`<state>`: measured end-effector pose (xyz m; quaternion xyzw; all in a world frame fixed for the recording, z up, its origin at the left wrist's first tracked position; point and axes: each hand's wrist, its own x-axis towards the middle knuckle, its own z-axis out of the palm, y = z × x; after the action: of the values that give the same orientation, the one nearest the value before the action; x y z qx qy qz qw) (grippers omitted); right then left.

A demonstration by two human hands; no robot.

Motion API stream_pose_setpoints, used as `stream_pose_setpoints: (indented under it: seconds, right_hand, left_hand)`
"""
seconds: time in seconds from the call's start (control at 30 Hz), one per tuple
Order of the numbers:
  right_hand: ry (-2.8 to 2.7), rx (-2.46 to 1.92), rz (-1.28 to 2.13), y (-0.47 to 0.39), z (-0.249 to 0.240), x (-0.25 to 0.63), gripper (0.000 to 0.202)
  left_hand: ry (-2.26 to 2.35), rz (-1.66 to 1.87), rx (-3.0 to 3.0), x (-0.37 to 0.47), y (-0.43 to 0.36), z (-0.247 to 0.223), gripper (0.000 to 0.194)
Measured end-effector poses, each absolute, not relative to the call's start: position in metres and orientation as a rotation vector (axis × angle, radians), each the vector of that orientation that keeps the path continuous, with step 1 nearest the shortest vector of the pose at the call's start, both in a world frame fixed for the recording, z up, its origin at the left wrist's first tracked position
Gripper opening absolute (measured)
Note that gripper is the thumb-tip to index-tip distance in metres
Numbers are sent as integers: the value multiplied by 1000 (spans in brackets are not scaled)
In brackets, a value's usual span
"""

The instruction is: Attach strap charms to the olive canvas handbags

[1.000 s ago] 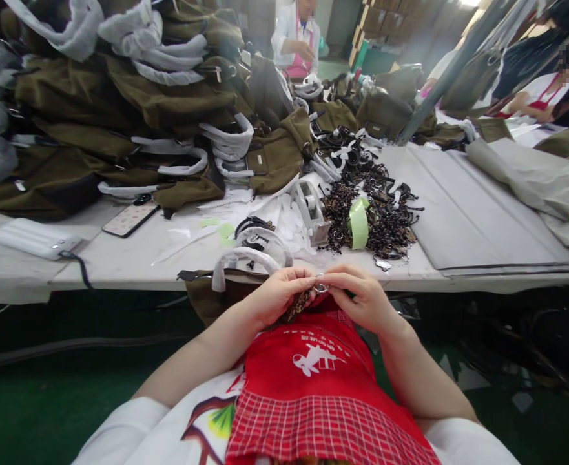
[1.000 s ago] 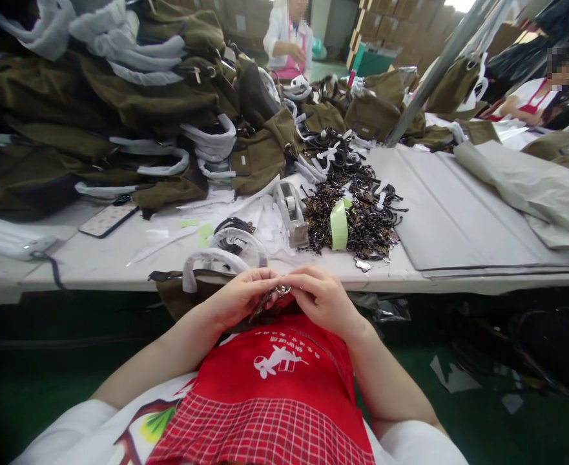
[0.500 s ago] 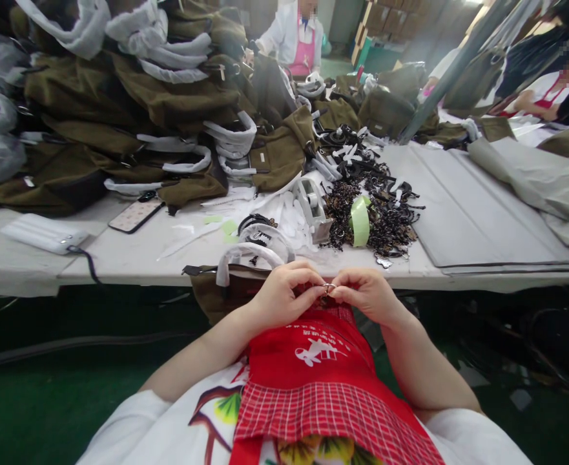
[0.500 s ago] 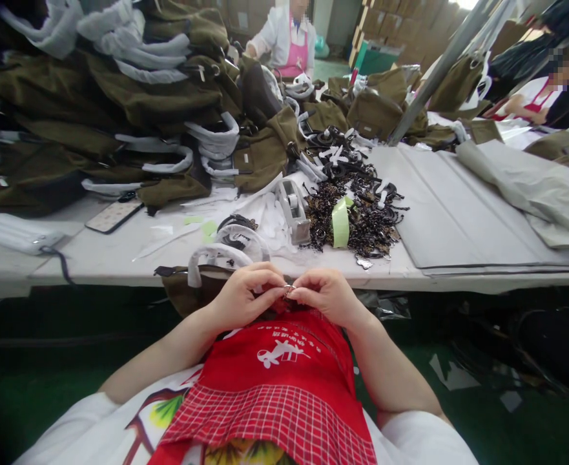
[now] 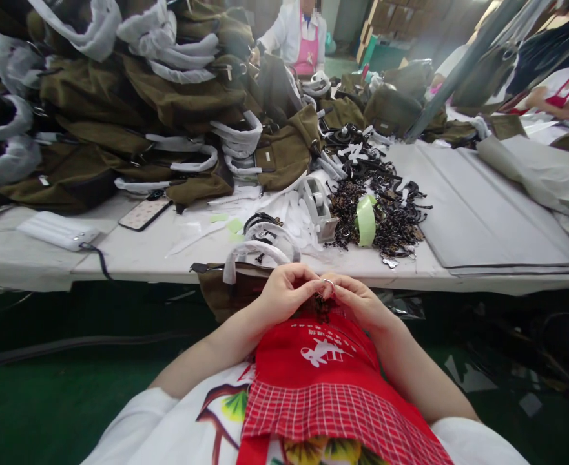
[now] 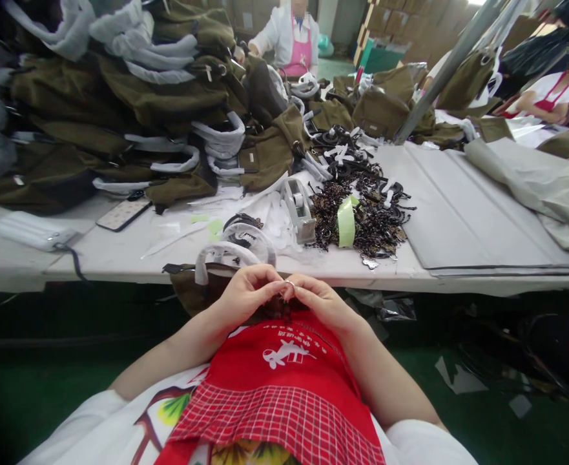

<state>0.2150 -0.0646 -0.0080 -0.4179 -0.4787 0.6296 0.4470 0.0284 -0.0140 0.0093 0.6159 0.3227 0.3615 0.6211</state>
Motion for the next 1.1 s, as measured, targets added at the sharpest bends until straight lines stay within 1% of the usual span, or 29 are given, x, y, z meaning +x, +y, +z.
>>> stream_pose_setpoints:
  seconds: [0.13,0.33,0.43,0.6,0.73,0.83,0.97,1.1]
  right_hand:
    - [-921,-959,1784,-72,-17,202,31]
    - [-773,-960,1788,-70,-14,188,32]
    - [-766,-976,1784,-70,-12,188,32]
    - [-709,-1004,1739,-71,-14,205,28]
    - [-670,-947,1756,-70,-18,220,24]
    - [-693,-928,1762,-70,-20,222,24]
    - [-712,-926,1808,-71,-18,217,26]
    - [-727,-859,1895,-72,-15,210,26]
  left_hand:
    - [736,829,1244,28,-18,3,36]
    - [674,771,1185,27,-19,2,36]
    - [720,719,1316,20,-12,-2,33]
    - [989,604,1755,2,3,-15,33]
    - [1014,510,1908,-2,1,-18,27]
    - [980,535,1944,3,-8,-11,26]
    - [857,673,1951,10,-19,2,24]
    - [684,714,2046,17,-25,7,42]
